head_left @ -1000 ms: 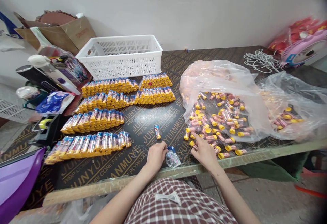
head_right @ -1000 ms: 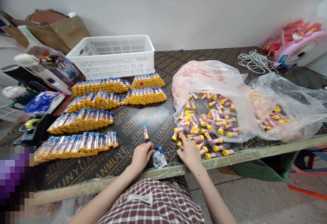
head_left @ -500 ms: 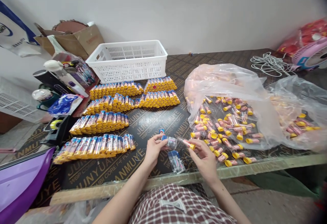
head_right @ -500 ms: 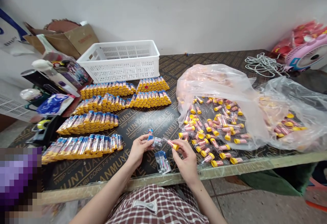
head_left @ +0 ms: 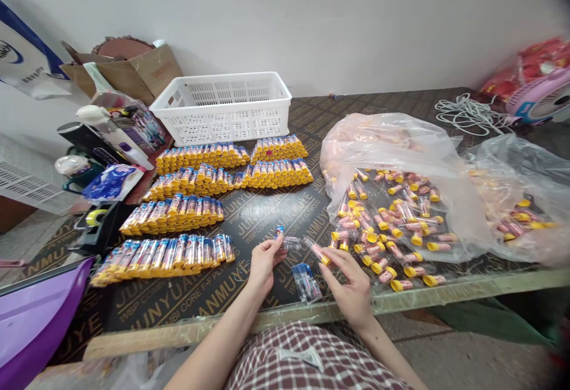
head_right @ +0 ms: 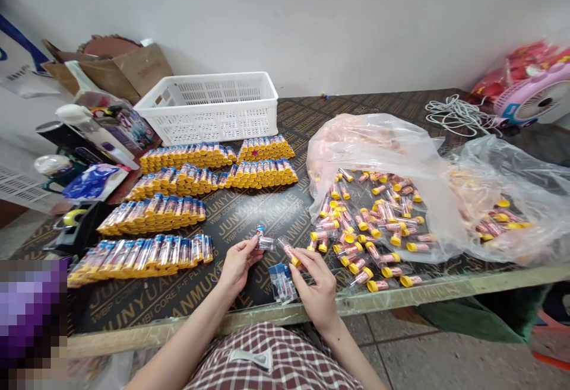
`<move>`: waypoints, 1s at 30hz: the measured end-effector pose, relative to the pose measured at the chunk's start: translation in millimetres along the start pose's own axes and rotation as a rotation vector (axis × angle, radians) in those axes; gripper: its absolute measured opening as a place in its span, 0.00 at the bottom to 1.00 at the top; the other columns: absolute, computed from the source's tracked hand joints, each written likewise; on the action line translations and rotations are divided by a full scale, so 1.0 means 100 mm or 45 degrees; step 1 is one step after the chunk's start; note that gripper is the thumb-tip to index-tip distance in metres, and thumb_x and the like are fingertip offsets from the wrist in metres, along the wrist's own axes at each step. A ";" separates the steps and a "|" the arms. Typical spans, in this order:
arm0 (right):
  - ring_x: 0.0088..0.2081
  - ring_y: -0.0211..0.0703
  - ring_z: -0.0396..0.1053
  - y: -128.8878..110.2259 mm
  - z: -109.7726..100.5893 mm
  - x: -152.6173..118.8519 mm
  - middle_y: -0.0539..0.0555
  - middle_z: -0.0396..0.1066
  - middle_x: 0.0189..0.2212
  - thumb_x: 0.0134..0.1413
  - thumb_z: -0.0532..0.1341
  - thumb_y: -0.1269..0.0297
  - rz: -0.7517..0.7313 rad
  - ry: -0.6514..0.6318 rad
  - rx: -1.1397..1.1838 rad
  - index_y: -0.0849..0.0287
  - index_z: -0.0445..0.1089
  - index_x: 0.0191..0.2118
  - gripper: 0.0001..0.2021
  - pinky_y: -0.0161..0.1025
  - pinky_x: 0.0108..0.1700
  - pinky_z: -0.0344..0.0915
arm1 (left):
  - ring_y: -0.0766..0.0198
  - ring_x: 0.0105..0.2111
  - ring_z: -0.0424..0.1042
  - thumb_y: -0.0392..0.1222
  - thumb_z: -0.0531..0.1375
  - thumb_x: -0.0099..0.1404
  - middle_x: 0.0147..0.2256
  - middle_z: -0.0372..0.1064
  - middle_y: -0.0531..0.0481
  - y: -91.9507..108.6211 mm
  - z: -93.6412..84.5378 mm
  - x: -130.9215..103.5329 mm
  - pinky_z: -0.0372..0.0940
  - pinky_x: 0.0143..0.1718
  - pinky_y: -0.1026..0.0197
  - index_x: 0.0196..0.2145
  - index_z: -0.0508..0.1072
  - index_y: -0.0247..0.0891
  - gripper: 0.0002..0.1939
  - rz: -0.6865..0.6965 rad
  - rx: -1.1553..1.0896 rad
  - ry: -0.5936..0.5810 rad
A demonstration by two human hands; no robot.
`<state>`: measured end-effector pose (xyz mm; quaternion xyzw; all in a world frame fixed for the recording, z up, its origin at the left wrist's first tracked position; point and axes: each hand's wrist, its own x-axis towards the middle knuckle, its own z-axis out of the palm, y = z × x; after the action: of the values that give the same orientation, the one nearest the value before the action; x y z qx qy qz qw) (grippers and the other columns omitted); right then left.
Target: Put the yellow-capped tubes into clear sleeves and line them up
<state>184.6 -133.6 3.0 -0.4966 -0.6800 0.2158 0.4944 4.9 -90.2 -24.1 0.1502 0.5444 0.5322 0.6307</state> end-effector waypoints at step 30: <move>0.57 0.49 0.60 0.14 0.06 0.01 0.57 0.56 0.58 0.35 0.56 0.79 0.032 -0.552 0.490 0.51 0.47 0.62 0.43 0.47 0.58 0.60 | 0.68 0.22 0.69 0.50 0.68 0.48 0.25 0.73 0.47 0.09 0.12 -0.41 0.65 0.26 0.66 0.30 0.75 0.29 0.19 -0.292 0.277 -0.722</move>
<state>185.3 -126.2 -10.2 -0.3442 -0.7101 0.4482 0.4201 17.3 -116.0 8.3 0.2969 0.4140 0.3333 0.7933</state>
